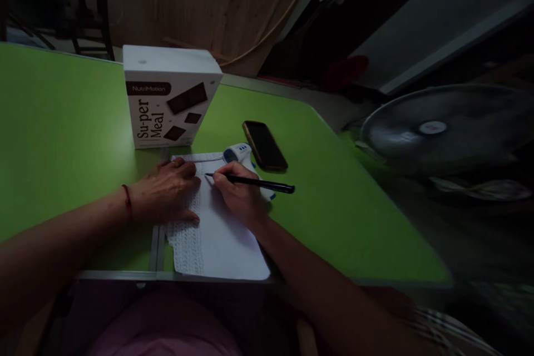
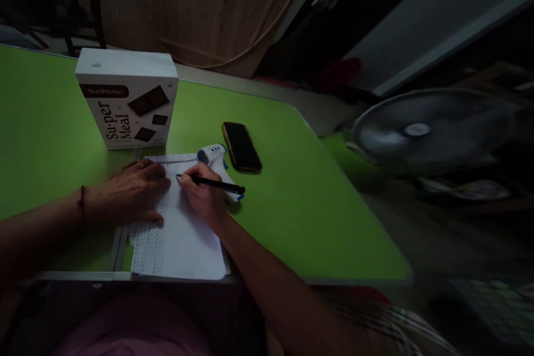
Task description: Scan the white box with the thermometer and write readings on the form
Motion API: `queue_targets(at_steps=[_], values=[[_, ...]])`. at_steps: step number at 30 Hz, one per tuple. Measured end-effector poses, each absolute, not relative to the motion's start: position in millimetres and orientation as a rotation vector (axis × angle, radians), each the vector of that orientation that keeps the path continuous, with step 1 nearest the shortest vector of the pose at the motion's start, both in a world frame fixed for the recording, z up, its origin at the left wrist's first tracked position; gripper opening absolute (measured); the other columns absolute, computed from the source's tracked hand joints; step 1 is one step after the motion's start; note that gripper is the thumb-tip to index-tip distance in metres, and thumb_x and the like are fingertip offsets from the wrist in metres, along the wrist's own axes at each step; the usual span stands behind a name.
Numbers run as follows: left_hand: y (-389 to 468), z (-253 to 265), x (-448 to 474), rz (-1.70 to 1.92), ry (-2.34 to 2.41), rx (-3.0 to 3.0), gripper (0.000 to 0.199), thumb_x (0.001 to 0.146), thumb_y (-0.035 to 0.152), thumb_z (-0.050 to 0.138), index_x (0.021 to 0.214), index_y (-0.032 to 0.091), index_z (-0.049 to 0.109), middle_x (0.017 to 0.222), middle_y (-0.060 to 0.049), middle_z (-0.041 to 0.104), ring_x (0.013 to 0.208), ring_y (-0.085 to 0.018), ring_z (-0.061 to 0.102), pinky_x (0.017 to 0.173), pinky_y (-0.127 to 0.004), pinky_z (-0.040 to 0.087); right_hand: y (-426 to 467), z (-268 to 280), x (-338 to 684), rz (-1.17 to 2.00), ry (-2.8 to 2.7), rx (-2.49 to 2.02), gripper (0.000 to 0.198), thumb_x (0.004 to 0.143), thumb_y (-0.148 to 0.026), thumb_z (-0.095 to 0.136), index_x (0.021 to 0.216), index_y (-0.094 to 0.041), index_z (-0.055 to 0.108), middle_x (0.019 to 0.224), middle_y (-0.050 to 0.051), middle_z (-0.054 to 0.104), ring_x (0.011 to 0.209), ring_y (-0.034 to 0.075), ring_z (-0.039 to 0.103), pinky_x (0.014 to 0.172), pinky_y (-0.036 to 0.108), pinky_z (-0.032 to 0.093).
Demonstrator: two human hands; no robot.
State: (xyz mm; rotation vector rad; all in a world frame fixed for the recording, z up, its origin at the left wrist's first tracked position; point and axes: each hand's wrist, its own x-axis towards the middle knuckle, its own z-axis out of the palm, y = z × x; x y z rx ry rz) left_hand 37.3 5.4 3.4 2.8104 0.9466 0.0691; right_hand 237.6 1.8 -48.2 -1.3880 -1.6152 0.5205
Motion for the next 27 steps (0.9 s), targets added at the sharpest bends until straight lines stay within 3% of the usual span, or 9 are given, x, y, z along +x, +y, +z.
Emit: queue_targets(at_steps=[27], values=[[6.6,3.0,37.4,0.063,0.951,2.812,0.052,0.08,0.057,0.078,0.105,0.014,0.066,0.116,-0.014,0.061,0.113,-0.034,0.054,0.097,-0.046,0.045,0.3,-49.7,238.2,0.539,-1.543,-1.412,0.015,0.074,-0.035,0.057,0.064,-0.024,0.056,0.055,-0.004,0.054,0.053,0.014,0.047,0.054,0.028,0.041]])
